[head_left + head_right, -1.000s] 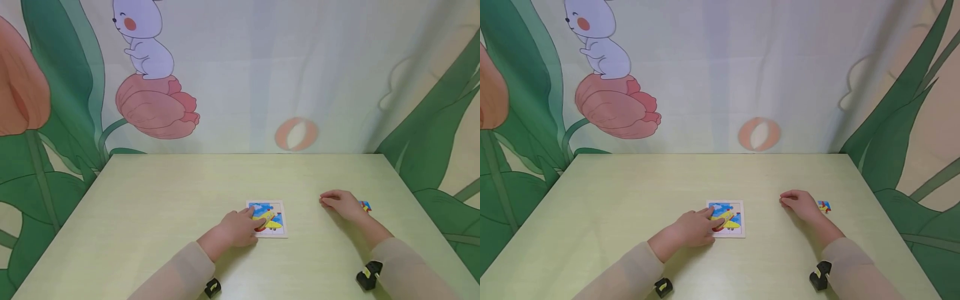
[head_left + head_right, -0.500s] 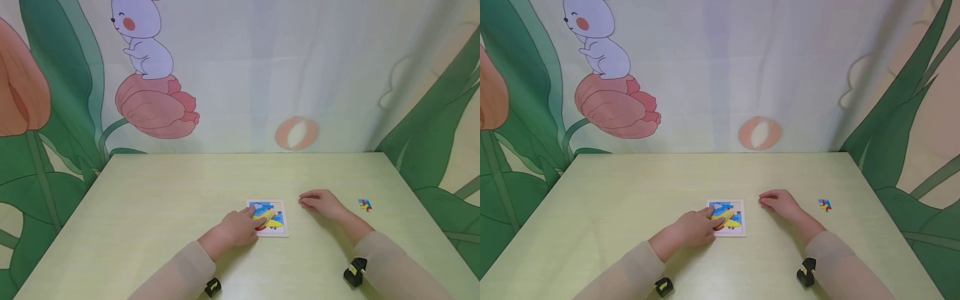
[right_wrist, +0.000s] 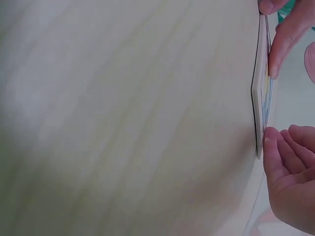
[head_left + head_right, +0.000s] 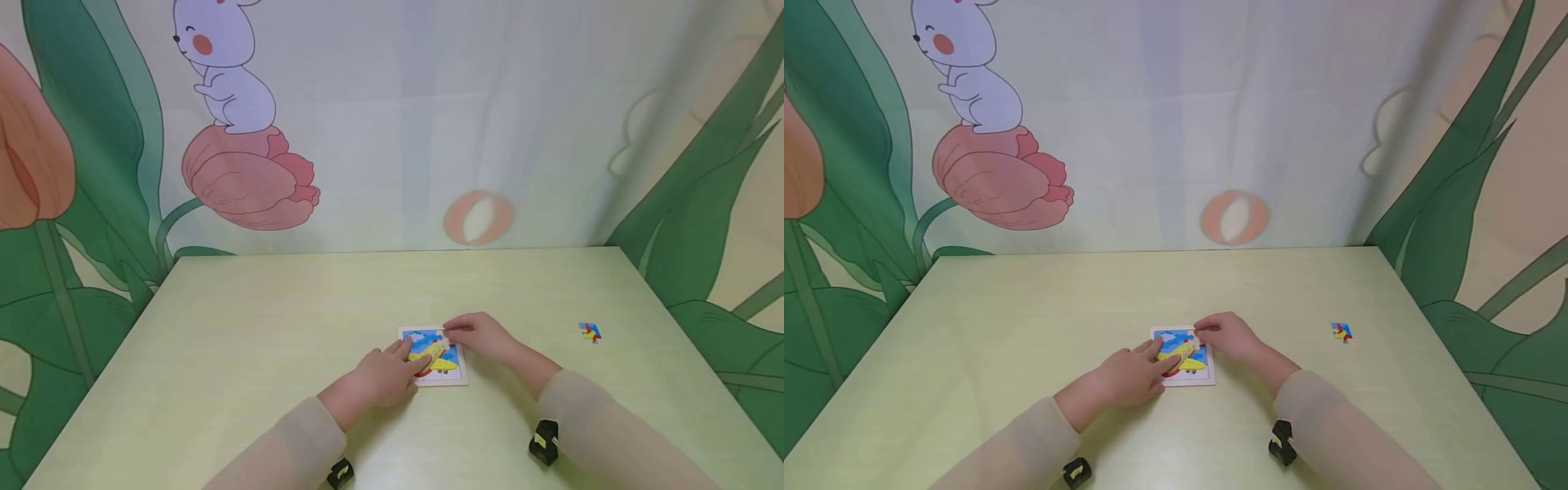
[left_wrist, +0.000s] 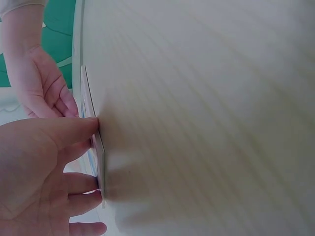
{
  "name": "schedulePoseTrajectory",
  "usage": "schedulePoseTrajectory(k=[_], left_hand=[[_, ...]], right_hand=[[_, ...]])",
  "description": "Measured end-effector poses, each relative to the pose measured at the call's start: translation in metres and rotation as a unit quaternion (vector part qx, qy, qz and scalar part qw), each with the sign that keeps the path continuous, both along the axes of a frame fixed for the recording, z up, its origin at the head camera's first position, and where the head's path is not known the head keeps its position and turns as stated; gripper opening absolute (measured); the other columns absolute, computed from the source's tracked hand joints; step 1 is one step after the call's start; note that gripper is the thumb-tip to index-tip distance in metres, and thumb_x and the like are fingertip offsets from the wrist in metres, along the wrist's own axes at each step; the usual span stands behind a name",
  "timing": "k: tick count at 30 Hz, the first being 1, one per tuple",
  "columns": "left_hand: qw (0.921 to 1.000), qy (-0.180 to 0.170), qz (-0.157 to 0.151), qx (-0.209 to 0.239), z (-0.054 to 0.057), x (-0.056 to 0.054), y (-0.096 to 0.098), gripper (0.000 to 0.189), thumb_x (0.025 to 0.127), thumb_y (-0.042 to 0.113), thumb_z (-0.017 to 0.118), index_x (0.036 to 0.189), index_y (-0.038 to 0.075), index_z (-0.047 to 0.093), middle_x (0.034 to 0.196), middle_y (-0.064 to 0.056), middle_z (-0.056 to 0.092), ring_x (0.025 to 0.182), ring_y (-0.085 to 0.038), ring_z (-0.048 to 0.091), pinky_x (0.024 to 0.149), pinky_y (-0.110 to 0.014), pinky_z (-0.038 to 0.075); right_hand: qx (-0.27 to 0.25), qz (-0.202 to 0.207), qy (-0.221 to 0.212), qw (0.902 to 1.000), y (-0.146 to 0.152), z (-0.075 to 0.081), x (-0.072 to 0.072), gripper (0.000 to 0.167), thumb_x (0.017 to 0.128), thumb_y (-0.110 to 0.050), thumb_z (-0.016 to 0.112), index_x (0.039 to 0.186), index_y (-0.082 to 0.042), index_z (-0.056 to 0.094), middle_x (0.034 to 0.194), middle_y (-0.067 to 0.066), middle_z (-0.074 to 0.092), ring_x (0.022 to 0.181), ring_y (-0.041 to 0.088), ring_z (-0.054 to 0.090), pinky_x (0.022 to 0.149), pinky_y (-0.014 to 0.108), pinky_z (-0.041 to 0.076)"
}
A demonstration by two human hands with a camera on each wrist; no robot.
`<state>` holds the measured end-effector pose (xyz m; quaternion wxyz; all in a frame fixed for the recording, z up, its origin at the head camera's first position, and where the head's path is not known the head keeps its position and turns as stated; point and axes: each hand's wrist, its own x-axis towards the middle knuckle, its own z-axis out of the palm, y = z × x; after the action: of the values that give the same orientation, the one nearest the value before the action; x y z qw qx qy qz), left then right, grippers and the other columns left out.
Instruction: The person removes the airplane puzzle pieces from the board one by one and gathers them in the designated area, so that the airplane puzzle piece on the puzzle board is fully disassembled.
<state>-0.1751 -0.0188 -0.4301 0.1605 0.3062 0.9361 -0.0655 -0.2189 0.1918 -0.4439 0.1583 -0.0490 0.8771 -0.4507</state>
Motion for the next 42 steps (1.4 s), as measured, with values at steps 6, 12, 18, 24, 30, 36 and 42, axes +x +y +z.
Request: schedulePoseTrajectory(k=[6, 12, 18, 24, 30, 36, 42], left_hand=[[1.0000, 0.005, -0.003, -0.003, 0.003, 0.002, -0.001, 0.054, 0.095, 0.041, 0.047, 0.146, 0.034, 0.031, 0.152, -0.009, 0.025, 0.136, -0.024, 0.027, 0.098, -0.045, 0.039], [0.9998, 0.014, -0.003, -0.011, 0.004, 0.003, -0.002, 0.053, 0.095, 0.041, 0.047, 0.145, 0.034, 0.032, 0.152, -0.008, 0.025, 0.136, -0.023, 0.028, 0.096, -0.042, 0.041], [0.9996, 0.021, -0.007, -0.015, 0.004, 0.003, -0.003, 0.052, 0.095, 0.040, 0.047, 0.145, 0.034, 0.033, 0.151, -0.009, 0.026, 0.136, -0.023, 0.030, 0.095, -0.042, 0.041], [0.9996, 0.018, -0.016, -0.018, 0.009, 0.002, -0.001, 0.053, 0.094, 0.039, 0.048, 0.145, 0.034, 0.033, 0.151, -0.009, 0.026, 0.136, -0.024, 0.029, 0.096, -0.043, 0.041], [0.9996, 0.014, -0.011, -0.023, 0.008, 0.001, -0.002, 0.054, 0.094, 0.040, 0.049, 0.145, 0.034, 0.033, 0.151, -0.008, 0.026, 0.136, -0.023, 0.030, 0.096, -0.042, 0.041], [0.9996, 0.014, -0.011, -0.021, 0.004, 0.000, 0.000, 0.053, 0.094, 0.040, 0.048, 0.145, 0.035, 0.033, 0.151, -0.008, 0.026, 0.136, -0.023, 0.029, 0.095, -0.043, 0.041], [0.9999, 0.003, -0.003, -0.016, 0.001, -0.001, 0.002, 0.054, 0.094, 0.040, 0.048, 0.145, 0.036, 0.032, 0.152, -0.007, 0.025, 0.136, -0.023, 0.028, 0.098, -0.044, 0.039]], right_hand=[[0.045, 0.025, 0.018, 0.9985, -0.006, 0.002, 0.005, 0.030, 0.093, -0.013, 0.056, 0.122, -0.004, 0.062, 0.120, 0.010, 0.062, 0.112, 0.026, 0.055, 0.091, 0.040, 0.046], [0.071, 0.050, 0.035, 0.9956, -0.010, 0.002, 0.007, 0.029, 0.092, -0.013, 0.057, 0.120, -0.007, 0.064, 0.120, 0.008, 0.062, 0.118, 0.027, 0.052, 0.095, 0.044, 0.042], [0.038, 0.009, 0.029, 0.9988, -0.016, 0.005, 0.003, 0.028, 0.090, -0.015, 0.061, 0.115, -0.001, 0.064, 0.106, 0.007, 0.066, 0.097, 0.021, 0.059, 0.084, 0.033, 0.050], [0.049, -0.026, 0.022, 0.9982, -0.023, 0.006, -0.008, 0.019, 0.088, -0.014, 0.064, 0.105, -0.006, 0.068, 0.098, 0.004, 0.064, 0.088, 0.019, 0.057, 0.080, 0.030, 0.050], [0.043, -0.023, 0.012, 0.9988, -0.025, 0.004, -0.014, 0.014, 0.088, -0.013, 0.064, 0.099, -0.005, 0.067, 0.089, 0.004, 0.062, 0.080, 0.017, 0.056, 0.072, 0.026, 0.049], [0.045, -0.032, 0.021, 0.9983, -0.019, 0.002, -0.014, 0.014, 0.087, -0.014, 0.065, 0.099, -0.006, 0.068, 0.090, 0.004, 0.062, 0.084, 0.019, 0.055, 0.076, 0.029, 0.048], [0.049, -0.038, 0.015, 0.9979, -0.010, 0.001, -0.014, 0.016, 0.087, -0.016, 0.066, 0.101, -0.009, 0.069, 0.094, 0.002, 0.062, 0.090, 0.020, 0.054, 0.083, 0.033, 0.047]])
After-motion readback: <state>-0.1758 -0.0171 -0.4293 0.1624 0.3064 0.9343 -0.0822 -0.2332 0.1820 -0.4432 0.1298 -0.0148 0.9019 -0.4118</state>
